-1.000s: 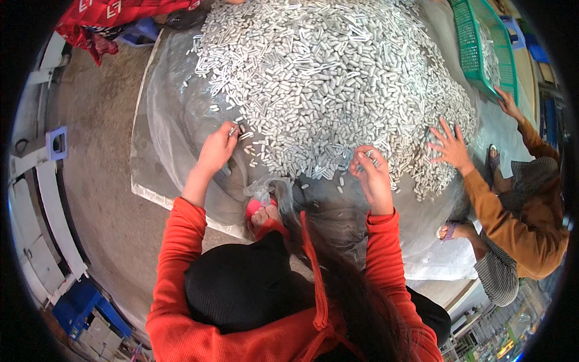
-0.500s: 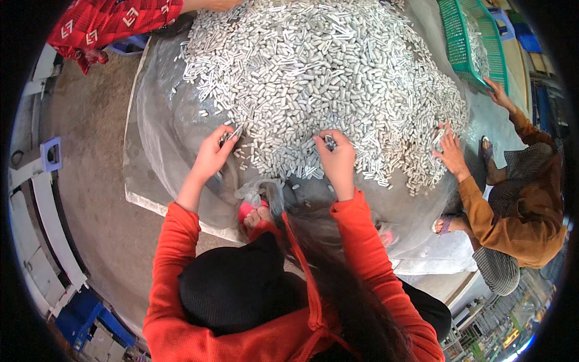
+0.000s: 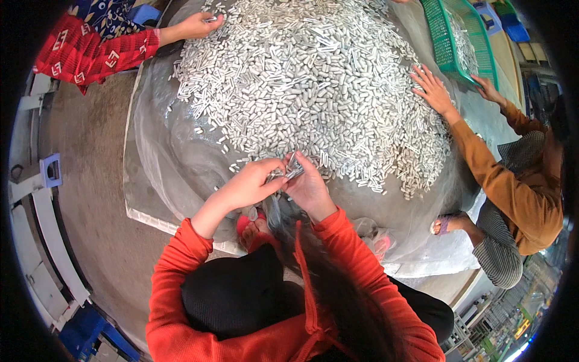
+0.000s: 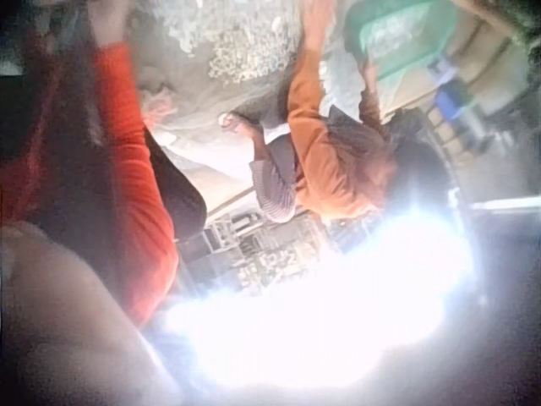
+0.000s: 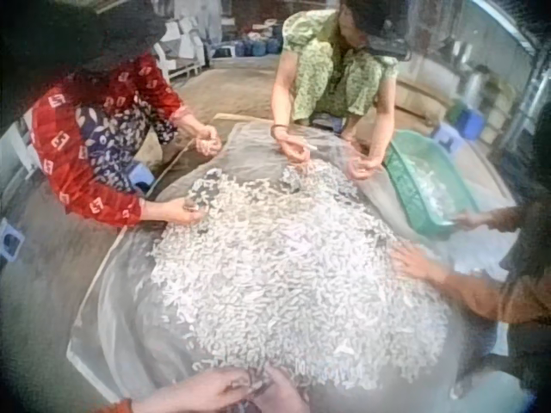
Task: The person sits on the floor and sorts small white pellets by hand, picking them from a large pile on a plastic sheet and placing them into a green basket. Other workers are also sorting pellets nearby.
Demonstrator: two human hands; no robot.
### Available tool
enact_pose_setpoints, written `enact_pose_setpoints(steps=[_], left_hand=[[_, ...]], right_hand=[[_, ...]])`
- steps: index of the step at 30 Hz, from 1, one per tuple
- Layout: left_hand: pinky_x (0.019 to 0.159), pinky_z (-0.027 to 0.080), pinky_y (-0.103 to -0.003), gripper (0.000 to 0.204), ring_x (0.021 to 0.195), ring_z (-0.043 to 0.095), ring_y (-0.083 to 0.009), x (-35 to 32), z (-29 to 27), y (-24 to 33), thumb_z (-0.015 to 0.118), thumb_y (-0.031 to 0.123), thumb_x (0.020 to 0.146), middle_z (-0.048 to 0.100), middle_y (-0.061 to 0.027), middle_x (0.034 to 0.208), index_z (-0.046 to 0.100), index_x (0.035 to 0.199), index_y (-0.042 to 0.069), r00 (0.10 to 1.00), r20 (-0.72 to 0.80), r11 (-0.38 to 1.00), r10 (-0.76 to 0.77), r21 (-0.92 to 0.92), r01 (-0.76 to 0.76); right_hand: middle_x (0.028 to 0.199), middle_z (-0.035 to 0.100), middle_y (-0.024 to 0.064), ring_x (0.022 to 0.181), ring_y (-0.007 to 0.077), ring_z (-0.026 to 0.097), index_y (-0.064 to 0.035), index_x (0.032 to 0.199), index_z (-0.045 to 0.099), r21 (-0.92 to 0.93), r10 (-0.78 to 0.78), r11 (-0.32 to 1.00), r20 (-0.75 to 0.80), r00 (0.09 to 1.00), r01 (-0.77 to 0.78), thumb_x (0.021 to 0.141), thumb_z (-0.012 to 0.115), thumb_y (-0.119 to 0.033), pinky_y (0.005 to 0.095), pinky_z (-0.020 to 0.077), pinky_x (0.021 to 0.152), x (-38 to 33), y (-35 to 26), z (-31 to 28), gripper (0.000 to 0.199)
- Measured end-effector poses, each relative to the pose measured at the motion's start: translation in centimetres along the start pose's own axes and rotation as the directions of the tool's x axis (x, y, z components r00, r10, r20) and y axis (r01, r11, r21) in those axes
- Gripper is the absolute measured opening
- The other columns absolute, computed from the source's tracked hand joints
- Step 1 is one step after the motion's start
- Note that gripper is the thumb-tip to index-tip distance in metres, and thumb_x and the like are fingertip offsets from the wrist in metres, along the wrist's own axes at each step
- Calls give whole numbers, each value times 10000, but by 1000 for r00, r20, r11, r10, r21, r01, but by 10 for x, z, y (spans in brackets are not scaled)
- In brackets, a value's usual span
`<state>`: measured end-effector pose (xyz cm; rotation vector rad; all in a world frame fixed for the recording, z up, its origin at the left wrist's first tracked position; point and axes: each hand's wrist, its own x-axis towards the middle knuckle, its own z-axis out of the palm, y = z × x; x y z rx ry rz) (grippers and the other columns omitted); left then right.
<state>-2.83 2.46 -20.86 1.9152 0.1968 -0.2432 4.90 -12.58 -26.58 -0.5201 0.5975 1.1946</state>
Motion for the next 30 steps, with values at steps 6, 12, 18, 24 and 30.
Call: enact_pose_setpoints(steps=[6, 12, 18, 24, 30], left_hand=[[569, 391, -209, 148, 614, 469, -76, 1, 8, -8, 500, 55, 893, 561, -40, 800, 509, 1041, 44, 978, 136, 583, -158, -787, 204], [544, 395, -226, 178, 559, 417, -76, 29, 22, -35, 491, 150, 918, 479, 14, 697, 511, 1054, 36, 966, 24, 612, -257, -769, 182], [579, 481, -356, 272, 673, 614, -289, 47, 41, -30, 663, 292, 793, 598, -120, 759, 588, 877, 45, 910, -412, 910, 49, 395, 130], [590, 503, -363, 234, 679, 618, -287, 50, 36, -41, 677, 264, 754, 608, -92, 809, 600, 864, 72, 940, -321, 784, 120, 611, 109], [532, 404, -306, 212, 563, 543, -217, 41, 18, -52, 640, 125, 787, 536, -49, 615, 548, 960, 43, 961, -255, 968, -104, -248, 39]], right_hand=[[872, 565, 5, 800, 191, 543, -118, 937, 553, 12, -80, 997, 126, 989, 79, 880, 573, -236, 331, 438, 666, -20, -18, -38, 132], [899, 502, 61, 709, 158, 473, -124, 880, 502, -9, -205, 977, 244, 948, 214, 870, 593, -227, 264, 420, 587, -42, -59, -55, 138], [778, 515, 15, 589, 107, 438, -92, 847, 516, -424, -329, 863, -63, 942, 273, 804, 661, -55, 203, 365, 541, -43, -63, -60, 156], [814, 658, 141, 735, 227, 622, 14, 857, 628, -967, -816, -92, 211, 538, 239, 708, 748, -123, 313, 473, 675, -14, -32, -44, 235], [717, 637, 154, 614, 274, 598, 26, 860, 614, -982, -789, -117, 181, 587, 146, 690, 750, -143, 328, 468, 610, -4, -37, -30, 275]])
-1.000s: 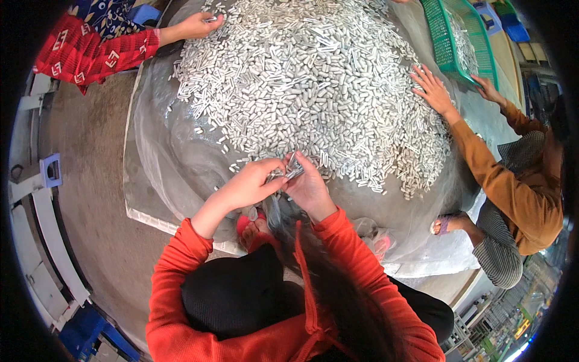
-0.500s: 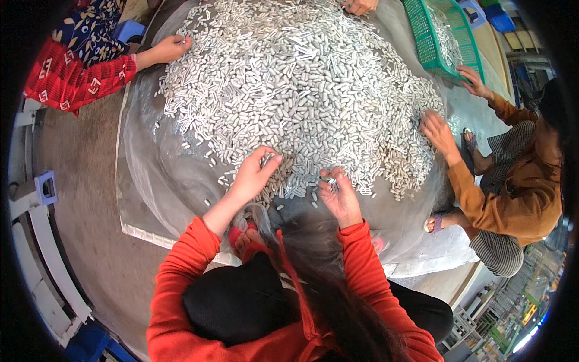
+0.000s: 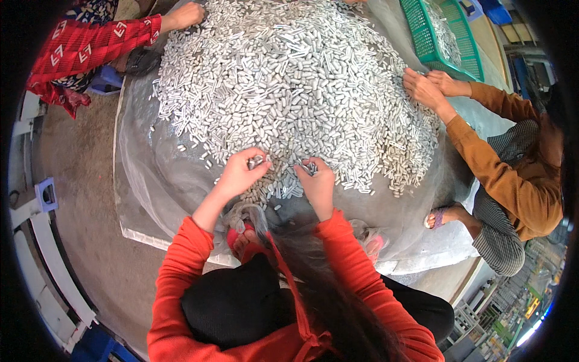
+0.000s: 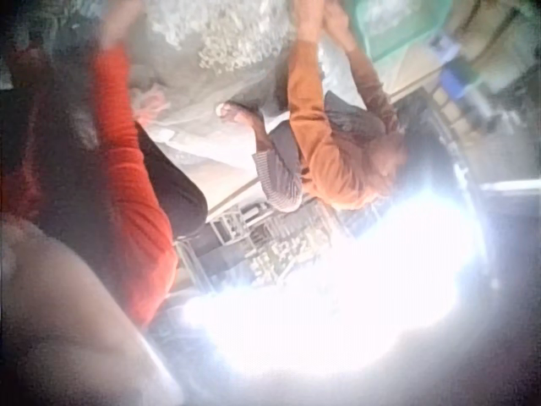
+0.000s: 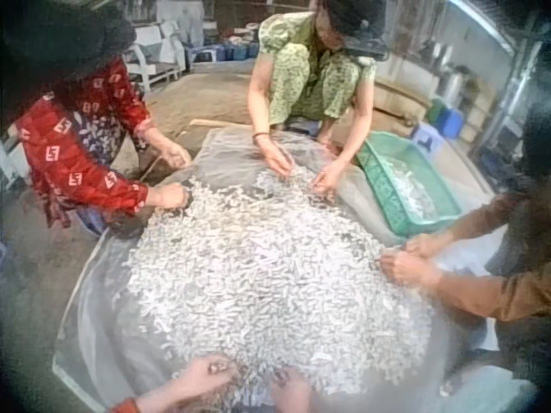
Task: The person sits on the floor and sorts small white pellets by hand, picking them from a large pile on a plastic sheet and placing them into a green basket. Other workers are also sorting pellets nearby.
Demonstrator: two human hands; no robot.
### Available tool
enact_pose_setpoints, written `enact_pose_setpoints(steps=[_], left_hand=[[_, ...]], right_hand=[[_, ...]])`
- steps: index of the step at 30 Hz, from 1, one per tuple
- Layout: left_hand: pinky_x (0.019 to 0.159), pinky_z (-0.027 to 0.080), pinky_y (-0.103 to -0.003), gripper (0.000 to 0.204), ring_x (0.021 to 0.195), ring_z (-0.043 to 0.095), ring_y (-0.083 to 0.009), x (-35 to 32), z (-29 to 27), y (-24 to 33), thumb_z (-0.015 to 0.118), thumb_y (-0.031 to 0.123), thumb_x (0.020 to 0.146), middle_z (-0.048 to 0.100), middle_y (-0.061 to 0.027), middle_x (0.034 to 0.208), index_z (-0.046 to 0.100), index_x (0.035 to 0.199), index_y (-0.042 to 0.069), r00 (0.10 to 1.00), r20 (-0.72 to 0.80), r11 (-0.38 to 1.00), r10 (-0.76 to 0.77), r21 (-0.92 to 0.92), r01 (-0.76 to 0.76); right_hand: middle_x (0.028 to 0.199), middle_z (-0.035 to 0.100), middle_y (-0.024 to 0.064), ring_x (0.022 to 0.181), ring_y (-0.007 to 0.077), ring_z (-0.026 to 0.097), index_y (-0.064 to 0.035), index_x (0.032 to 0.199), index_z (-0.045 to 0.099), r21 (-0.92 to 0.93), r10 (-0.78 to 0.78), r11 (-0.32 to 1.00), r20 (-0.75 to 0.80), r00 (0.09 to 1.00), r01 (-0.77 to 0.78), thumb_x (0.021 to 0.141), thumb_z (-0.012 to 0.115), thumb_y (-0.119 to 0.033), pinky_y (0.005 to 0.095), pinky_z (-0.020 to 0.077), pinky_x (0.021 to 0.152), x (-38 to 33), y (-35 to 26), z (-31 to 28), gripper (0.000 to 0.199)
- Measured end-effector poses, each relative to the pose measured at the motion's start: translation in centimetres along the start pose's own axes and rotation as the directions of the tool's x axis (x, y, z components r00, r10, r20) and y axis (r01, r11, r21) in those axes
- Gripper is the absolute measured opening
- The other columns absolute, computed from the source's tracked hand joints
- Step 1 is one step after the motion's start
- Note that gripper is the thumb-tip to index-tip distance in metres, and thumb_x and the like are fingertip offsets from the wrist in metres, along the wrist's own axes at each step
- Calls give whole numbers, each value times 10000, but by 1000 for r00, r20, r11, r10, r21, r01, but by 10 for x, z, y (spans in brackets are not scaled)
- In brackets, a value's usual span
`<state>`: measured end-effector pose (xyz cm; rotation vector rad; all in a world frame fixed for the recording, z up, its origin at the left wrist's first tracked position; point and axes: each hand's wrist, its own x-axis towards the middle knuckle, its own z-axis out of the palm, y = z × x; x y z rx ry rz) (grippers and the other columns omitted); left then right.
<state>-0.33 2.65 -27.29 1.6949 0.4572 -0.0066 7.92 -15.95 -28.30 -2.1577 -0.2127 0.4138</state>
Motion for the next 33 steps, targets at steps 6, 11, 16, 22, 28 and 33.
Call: enact_pose_setpoints(steps=[6, 11, 16, 22, 28, 33], left_hand=[[522, 349, -267, 183, 593, 442, -145, -12, -16, 14, 573, 169, 794, 440, -50, 662, 454, 870, 53, 950, 286, 473, -122, -825, 310], [535, 389, -283, 154, 595, 480, -170, -9, -14, 11, 539, 144, 802, 488, -85, 727, 460, 887, 43, 931, 364, 456, 7, -830, 321], [517, 392, -286, 184, 588, 480, -167, -5, -8, 21, 535, 154, 825, 497, -80, 724, 501, 944, 18, 923, 384, 422, -28, -832, 359], [552, 440, -303, 139, 645, 533, -156, 2, 16, 4, 557, 158, 886, 530, -28, 766, 546, 979, 56, 852, 416, 715, -319, -484, 504], [568, 498, -336, 139, 723, 626, -231, 1, 51, 14, 562, 122, 724, 572, -54, 751, 608, 853, 99, 891, 415, 494, 183, 745, -448], [566, 492, -322, 154, 689, 613, -212, -2, 47, 2, 543, 135, 725, 554, -33, 732, 609, 864, 129, 863, 429, 365, 267, 784, -503]], right_hand=[[620, 540, -20, 510, 60, 424, -36, 834, 603, 399, 414, 720, 409, 813, -568, 736, 735, -132, 219, 343, 466, 11, -6, -24, 191], [783, 540, 20, 610, 103, 459, -86, 960, 545, 654, 311, 342, 599, 738, -675, 815, 626, -62, 231, 359, 520, 11, 2, -37, 167], [841, 525, 60, 699, 146, 487, -65, 993, 531, 705, 192, 140, 669, 718, -695, 842, 584, -85, 268, 395, 578, 5, 15, -47, 162], [865, 554, 70, 709, 160, 508, -45, 1022, 528, 717, -95, 20, 695, 712, -697, 829, 590, -97, 259, 406, 573, 4, 23, -59, 210], [853, 539, 88, 736, 213, 525, -28, 999, 528, 718, -213, 35, 685, 697, -695, 831, 610, -214, 279, 419, 578, 7, 30, -66, 263], [843, 556, 77, 753, 204, 554, -36, 947, 538, 714, -105, 165, 698, 708, -680, 826, 630, -184, 273, 443, 581, 0, 32, -64, 213]])
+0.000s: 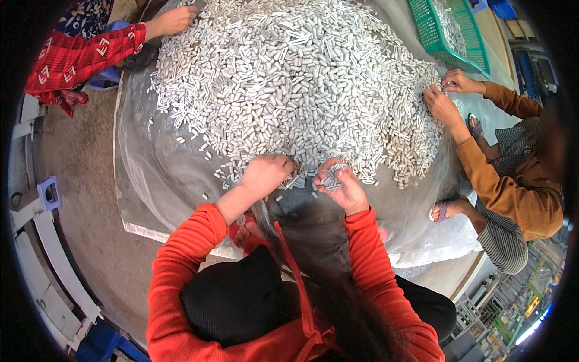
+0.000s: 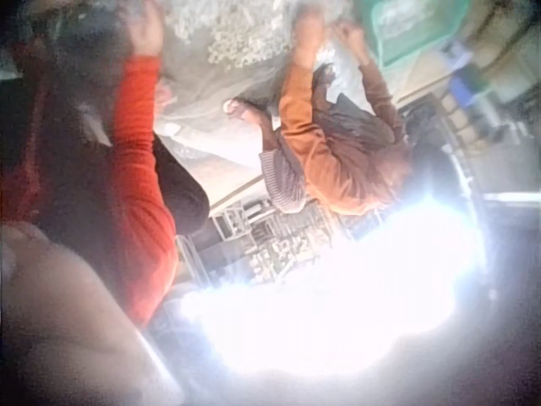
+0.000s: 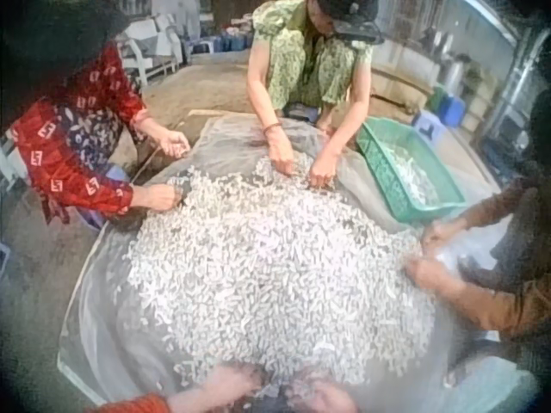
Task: The person sits on the floor and sorts small white pellets by hand, picking them from a large pile on a plastic sheet and placing them into a green basket. Other workers are also sorting pellets nearby.
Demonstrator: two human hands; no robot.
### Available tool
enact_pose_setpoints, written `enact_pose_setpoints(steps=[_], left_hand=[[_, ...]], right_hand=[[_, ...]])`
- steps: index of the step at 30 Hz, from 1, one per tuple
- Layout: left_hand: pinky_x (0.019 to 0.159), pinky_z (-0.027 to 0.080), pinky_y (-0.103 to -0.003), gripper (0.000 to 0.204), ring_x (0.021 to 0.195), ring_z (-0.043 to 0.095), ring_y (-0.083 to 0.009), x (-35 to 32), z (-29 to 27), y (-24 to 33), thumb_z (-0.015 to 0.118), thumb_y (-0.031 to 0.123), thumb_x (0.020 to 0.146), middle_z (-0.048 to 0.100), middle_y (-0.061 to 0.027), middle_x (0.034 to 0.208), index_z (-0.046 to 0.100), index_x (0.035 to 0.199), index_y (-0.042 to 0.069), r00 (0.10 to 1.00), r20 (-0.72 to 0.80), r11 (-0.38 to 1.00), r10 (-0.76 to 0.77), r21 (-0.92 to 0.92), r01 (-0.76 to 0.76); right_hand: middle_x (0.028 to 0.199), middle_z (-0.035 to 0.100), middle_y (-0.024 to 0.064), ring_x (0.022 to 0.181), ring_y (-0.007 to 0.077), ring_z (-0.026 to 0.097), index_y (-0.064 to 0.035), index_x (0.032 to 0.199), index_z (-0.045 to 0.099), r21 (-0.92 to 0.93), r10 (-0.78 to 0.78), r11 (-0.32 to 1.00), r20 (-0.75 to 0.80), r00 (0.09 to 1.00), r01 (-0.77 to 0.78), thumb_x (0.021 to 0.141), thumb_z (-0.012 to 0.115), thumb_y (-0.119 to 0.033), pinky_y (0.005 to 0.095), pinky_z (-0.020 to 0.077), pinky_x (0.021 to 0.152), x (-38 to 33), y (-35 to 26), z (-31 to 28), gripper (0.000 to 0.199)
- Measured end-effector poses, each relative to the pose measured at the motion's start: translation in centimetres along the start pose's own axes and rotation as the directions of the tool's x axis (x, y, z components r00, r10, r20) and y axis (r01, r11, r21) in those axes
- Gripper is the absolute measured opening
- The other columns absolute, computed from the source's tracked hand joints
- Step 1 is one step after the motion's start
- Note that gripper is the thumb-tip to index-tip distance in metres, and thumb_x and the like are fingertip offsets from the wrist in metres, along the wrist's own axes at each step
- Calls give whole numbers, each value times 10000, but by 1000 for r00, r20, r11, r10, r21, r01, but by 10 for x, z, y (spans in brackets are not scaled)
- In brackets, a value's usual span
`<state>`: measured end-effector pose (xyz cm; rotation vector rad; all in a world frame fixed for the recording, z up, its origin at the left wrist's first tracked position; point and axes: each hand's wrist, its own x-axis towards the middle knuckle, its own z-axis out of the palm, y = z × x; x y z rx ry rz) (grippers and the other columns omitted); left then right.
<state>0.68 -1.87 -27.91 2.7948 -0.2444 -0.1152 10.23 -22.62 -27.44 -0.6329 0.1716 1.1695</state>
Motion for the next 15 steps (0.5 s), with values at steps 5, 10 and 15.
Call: enact_pose_setpoints(steps=[5, 10, 15], left_hand=[[606, 489, -347, 217, 704, 610, -221, -18, -13, -19, 623, 132, 665, 539, -40, 733, 601, 881, 133, 991, -61, 988, -116, -112, 109], [617, 461, -318, 183, 702, 585, -200, -34, -32, -34, 652, 88, 757, 547, -51, 731, 614, 936, 87, 939, -129, 790, -320, -583, 189], [559, 397, -277, 137, 647, 502, -115, -56, -23, -36, 576, 134, 861, 570, -36, 796, 571, 962, 41, 803, 393, -431, -447, -882, 192]], right_hand=[[802, 574, 41, 654, 133, 549, -29, 973, 563, -381, 62, 913, -216, 975, -143, 807, 652, -82, 242, 439, 559, 5, 9, 2, 196], [776, 608, 45, 656, 165, 581, -50, 1017, 581, -827, -85, 539, -240, 967, -158, 809, 652, -97, 258, 457, 597, 7, 31, 3, 225], [902, 591, 157, 769, 314, 603, -109, 1026, 562, -984, -313, -144, 147, 938, 106, 752, 667, -122, 363, 492, 662, 6, 54, 6, 293]])
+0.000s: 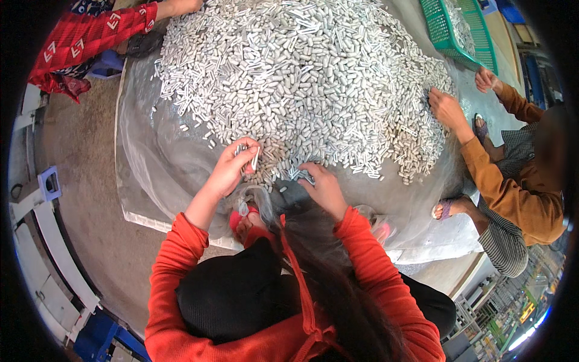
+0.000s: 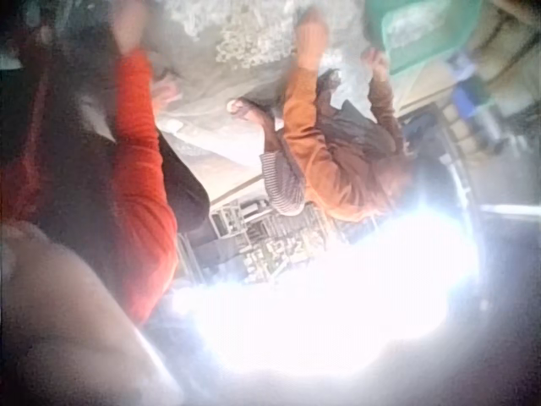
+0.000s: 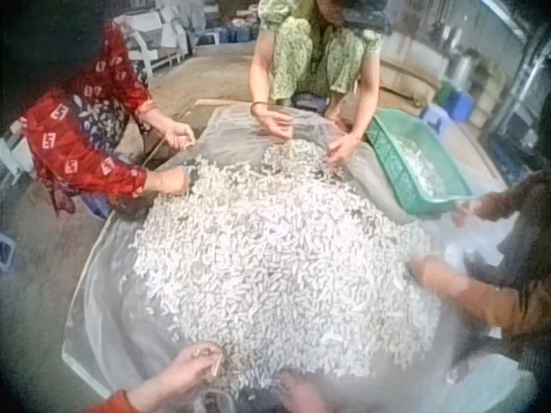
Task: The person sits on the floor and sorts small white pellets by hand, picking them from a large pile on a plastic sheet and placing them into a green basket. Other workers are also sorting pellets nearby.
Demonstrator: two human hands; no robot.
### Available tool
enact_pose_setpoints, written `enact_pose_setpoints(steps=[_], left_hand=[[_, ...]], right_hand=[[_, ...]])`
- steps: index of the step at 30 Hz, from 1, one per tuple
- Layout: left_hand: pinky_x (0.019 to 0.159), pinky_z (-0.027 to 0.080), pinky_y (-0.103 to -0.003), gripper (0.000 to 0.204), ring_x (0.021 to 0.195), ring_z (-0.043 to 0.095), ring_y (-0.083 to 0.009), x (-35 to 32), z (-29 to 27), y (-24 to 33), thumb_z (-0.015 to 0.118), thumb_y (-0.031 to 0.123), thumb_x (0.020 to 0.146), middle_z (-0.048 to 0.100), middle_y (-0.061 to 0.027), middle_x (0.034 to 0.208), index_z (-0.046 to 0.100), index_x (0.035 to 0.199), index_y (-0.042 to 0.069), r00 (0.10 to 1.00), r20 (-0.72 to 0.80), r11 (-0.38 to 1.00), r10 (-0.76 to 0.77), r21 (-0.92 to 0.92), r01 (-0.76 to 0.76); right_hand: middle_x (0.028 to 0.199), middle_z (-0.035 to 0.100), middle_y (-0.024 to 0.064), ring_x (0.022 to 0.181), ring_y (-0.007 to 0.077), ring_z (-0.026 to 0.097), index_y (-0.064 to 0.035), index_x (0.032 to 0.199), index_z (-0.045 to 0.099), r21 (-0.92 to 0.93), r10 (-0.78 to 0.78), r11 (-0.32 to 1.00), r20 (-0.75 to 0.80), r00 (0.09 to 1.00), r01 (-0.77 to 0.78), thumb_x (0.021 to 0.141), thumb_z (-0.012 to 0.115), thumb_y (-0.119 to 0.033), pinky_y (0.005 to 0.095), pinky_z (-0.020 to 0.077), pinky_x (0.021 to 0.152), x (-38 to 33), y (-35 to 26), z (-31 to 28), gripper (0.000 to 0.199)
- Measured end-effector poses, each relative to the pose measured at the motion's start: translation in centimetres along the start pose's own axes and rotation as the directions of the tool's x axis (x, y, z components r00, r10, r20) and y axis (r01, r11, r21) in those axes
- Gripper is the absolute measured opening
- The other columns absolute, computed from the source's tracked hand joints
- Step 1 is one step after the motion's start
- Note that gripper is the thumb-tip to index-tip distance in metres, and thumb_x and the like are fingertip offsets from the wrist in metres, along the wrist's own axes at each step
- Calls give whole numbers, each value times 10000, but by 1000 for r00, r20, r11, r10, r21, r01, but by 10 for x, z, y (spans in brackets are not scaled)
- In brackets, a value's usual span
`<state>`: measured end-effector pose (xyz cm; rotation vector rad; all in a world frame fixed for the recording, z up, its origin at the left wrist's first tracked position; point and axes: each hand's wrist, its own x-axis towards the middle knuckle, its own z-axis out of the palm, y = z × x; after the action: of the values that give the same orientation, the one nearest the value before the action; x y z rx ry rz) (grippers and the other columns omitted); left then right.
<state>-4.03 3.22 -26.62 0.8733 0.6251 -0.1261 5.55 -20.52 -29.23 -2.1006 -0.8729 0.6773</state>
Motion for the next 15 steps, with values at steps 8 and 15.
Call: enact_pose_setpoints(steps=[8, 15], left_hand=[[581, 417, -285, 174, 645, 505, -122, -4, 14, -11, 561, 141, 872, 568, -40, 775, 549, 1005, 30, 979, 200, 997, 46, 52, -58], [657, 497, -344, 326, 733, 617, -236, 7, 38, -47, 605, 140, 709, 565, -54, 775, 588, 1033, 120, 851, 496, -317, 171, 846, -429]], right_hand=[[852, 541, 108, 773, 304, 587, -50, 1030, 518, -368, -22, 930, -25, 999, 11, 746, 643, -152, 385, 494, 636, -12, 6, 18, 326], [802, 522, 94, 746, 272, 585, -57, 946, 549, -447, -165, 886, -54, 985, 124, 755, 557, -98, 366, 495, 615, -1, 3, 17, 196]])
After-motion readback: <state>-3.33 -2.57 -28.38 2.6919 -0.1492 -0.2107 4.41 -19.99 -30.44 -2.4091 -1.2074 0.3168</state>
